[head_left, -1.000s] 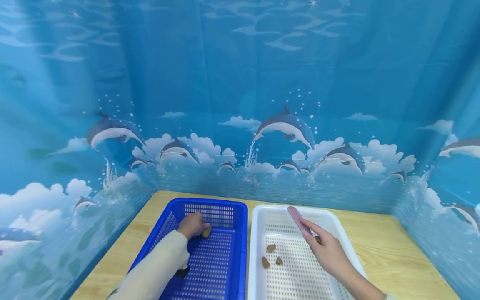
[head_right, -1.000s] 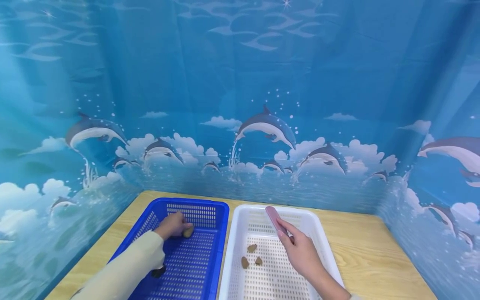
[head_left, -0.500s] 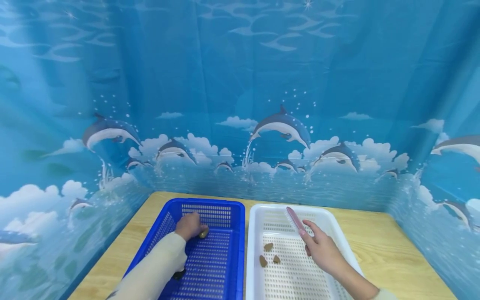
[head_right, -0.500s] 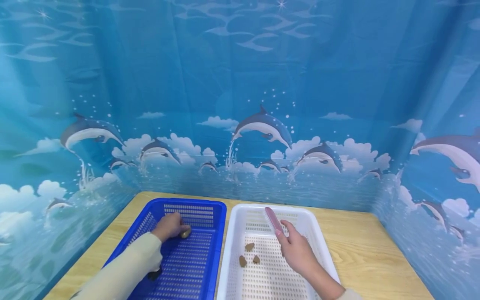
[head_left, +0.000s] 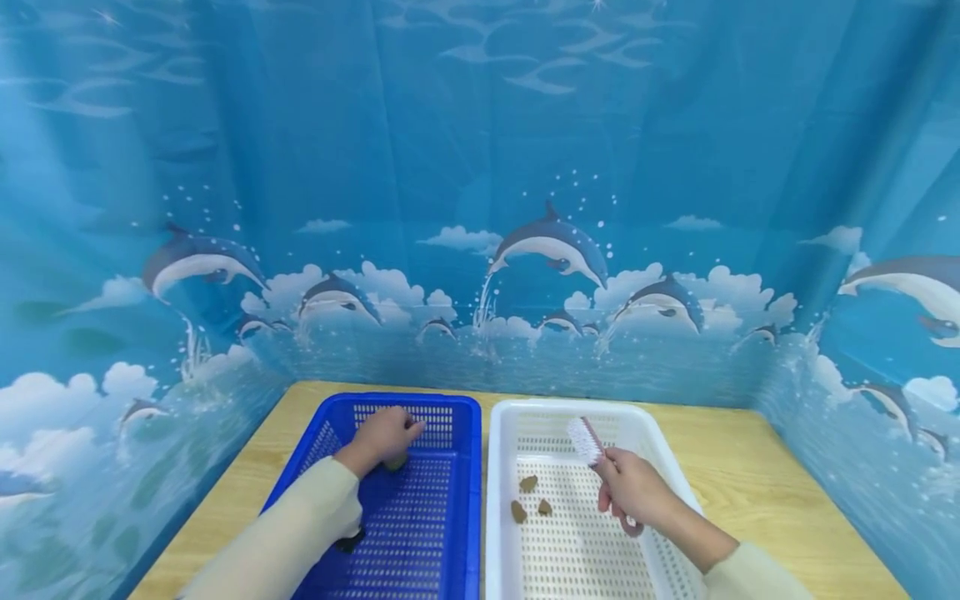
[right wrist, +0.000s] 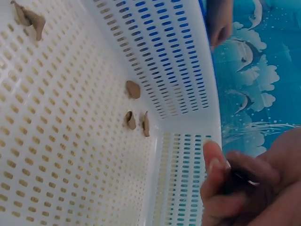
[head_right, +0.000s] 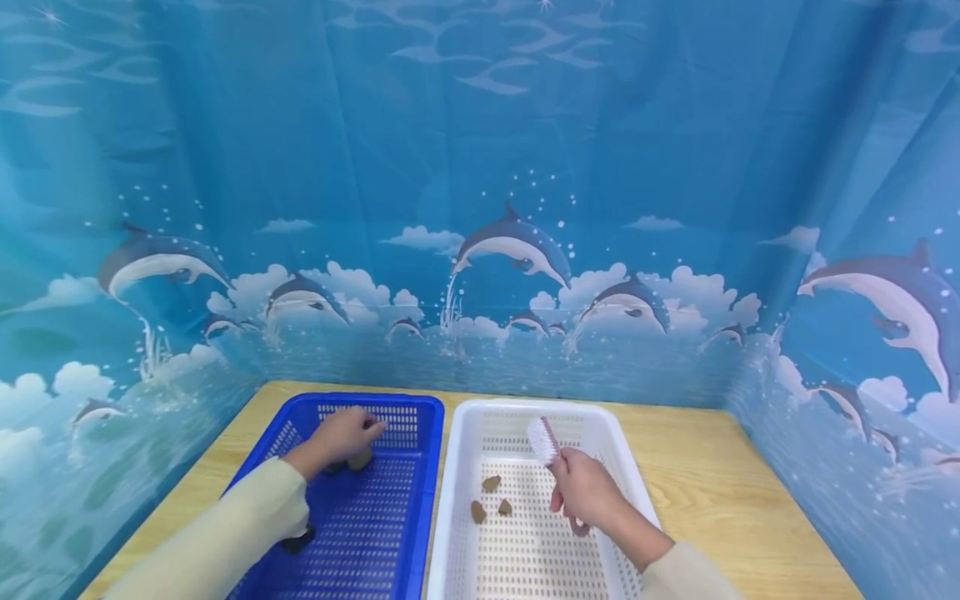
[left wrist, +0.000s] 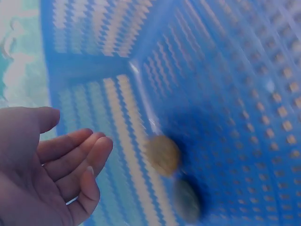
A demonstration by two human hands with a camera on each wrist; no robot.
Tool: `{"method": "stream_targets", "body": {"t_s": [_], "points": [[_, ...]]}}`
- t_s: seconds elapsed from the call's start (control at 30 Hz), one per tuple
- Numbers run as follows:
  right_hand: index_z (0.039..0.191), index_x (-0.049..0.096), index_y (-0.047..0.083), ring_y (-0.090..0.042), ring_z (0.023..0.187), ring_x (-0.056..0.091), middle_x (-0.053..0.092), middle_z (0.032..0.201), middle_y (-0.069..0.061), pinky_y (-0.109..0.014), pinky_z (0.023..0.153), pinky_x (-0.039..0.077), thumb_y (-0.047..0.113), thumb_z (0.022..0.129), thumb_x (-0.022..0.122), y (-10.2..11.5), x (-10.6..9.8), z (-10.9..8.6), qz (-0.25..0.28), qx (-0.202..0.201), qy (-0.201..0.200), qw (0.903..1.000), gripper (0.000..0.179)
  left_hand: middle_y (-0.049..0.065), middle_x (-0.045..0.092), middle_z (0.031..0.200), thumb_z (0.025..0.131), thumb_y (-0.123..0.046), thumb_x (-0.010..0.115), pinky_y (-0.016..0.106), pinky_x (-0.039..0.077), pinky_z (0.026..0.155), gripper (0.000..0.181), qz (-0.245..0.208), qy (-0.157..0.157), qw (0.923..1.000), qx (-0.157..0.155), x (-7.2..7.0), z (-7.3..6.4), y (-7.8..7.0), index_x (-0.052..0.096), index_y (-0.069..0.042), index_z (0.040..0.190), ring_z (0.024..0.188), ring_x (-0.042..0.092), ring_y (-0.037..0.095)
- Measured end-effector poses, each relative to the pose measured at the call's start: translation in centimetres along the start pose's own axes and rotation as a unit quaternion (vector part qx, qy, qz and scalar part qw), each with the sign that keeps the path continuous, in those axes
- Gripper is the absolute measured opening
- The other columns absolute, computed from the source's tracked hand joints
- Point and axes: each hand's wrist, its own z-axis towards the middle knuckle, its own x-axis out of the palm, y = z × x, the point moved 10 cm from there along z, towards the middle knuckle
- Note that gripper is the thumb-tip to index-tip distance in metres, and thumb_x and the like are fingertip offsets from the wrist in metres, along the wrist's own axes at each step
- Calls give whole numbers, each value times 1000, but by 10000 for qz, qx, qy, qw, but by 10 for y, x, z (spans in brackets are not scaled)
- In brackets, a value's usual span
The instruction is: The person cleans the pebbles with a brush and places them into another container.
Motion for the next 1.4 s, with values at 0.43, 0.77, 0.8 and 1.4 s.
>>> {"method": "stream_targets", "body": {"t_s": [0.43,0.77,0.8,1.4], "points": [[87,54,-1,-18,61,61,60,76,-12,-30,54,56,5,96,57,-37,10,27,183,1221,351,9917,12,-5,62,73,98,-24,59,32,51,63,20,135,235,9918,1249,10,-22,-60,71,-9,92,63,54,10],[79,54,-1,-18,54,63,64,67,-14,-28,52,57,-1,87,68,-58,30,37,-560,1475,623,9855,16,-3,66,80,97,-19,60,34,53,67,16,174,56,9909,1331,6,-24,-55,71,-8,99,68,59,10],[79,54,-1,-18,54,64,64,67,-14,-28,52,57,-1,87,68,-62,33,36,-593,1557,666,9838,16,-3,67,81,97,-19,60,34,54,68,16,148,82,9910,1327,7,-24,-54,71,-8,100,69,59,10],[117,46,-15,-16,51,60,61,70,-14,-26,51,56,-3,85,70,-70,34,35,-752,1702,786,9794,41,-2,65,76,96,-17,59,29,49,61,14,96,179,9864,1634,13,-28,-60,71,-10,94,62,53,7]]}}
